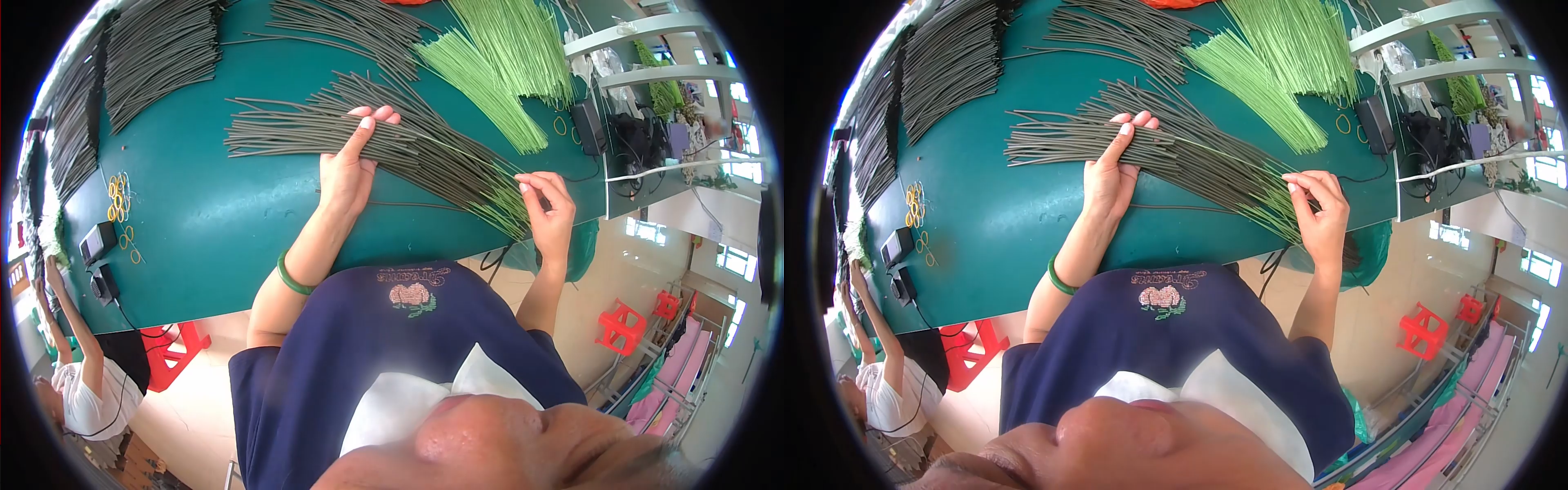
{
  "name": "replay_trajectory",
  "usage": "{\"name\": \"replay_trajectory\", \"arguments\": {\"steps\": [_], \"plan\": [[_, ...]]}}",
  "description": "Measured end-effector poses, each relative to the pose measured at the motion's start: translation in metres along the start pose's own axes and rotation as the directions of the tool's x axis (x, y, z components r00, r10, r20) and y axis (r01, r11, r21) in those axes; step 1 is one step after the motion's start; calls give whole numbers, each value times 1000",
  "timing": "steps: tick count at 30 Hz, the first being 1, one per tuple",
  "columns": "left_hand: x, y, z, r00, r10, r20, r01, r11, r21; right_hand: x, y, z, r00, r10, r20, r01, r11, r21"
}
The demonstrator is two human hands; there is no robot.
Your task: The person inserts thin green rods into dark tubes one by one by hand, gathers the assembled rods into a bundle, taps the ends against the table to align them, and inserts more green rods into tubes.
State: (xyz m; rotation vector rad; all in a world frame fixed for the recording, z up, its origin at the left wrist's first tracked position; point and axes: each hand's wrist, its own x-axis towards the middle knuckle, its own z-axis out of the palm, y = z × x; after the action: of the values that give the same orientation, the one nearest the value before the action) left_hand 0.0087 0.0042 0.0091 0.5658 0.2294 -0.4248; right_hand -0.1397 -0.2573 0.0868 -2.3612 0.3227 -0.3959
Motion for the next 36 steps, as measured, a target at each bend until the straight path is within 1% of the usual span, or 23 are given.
{"name": "replay_trajectory", "arguments": {"steps": [2,5,8,11,12,13,14,16,18,20,21,23,26,28,31,34,36], "plan": [[-1,0,1,1000,16,18,-16,999,33,0,-4,0,999,-36,-21,36,999,-17],[-1,-2,0,998,24,50,-27,997,69,1,-12,4,990,-123,-63,115,987,-117],[-5,-8,1,993,-13,115,0,993,114,12,-24,25,976,-207,-64,204,977,-56],[-12,-16,5,974,-79,211,49,988,146,22,-43,66,967,-255,9,254,965,71],[-13,-19,5,965,-101,243,61,984,167,21,-47,77,979,-199,46,191,971,141],[-14,-22,5,965,-132,227,94,981,168,23,-44,82,973,-229,42,222,966,134],[-15,-22,5,966,-122,228,80,979,185,24,-42,84,965,-258,38,251,960,126],[-15,-20,8,968,-100,230,51,976,209,22,-36,72,981,-194,-2,193,974,116],[-14,-18,7,990,-53,134,27,982,186,18,-25,51,996,-80,-31,83,987,139],[-12,-16,5,999,-24,44,17,987,159,10,0,32,997,72,21,-75,973,216],[-10,-16,3,1000,-25,15,23,993,118,12,5,23,994,89,60,-96,987,129],[-10,-14,4,1000,-24,9,23,992,123,16,12,12,983,136,127,-131,990,-47],[-11,-16,4,998,-43,42,37,991,131,55,17,20,995,-31,100,39,996,-78],[-10,-18,2,995,-57,79,46,990,136,90,16,38,991,-63,116,74,993,-93],[-8,-16,2,990,-81,119,65,989,136,133,39,76,965,-211,156,243,942,-232],[-8,-12,4,986,-112,126,96,988,125,150,44,92,955,-164,247,239,918,-317],[-6,-12,1,984,-122,129,106,987,120,151,47,94,959,-189,209,248,919,-306]]}}
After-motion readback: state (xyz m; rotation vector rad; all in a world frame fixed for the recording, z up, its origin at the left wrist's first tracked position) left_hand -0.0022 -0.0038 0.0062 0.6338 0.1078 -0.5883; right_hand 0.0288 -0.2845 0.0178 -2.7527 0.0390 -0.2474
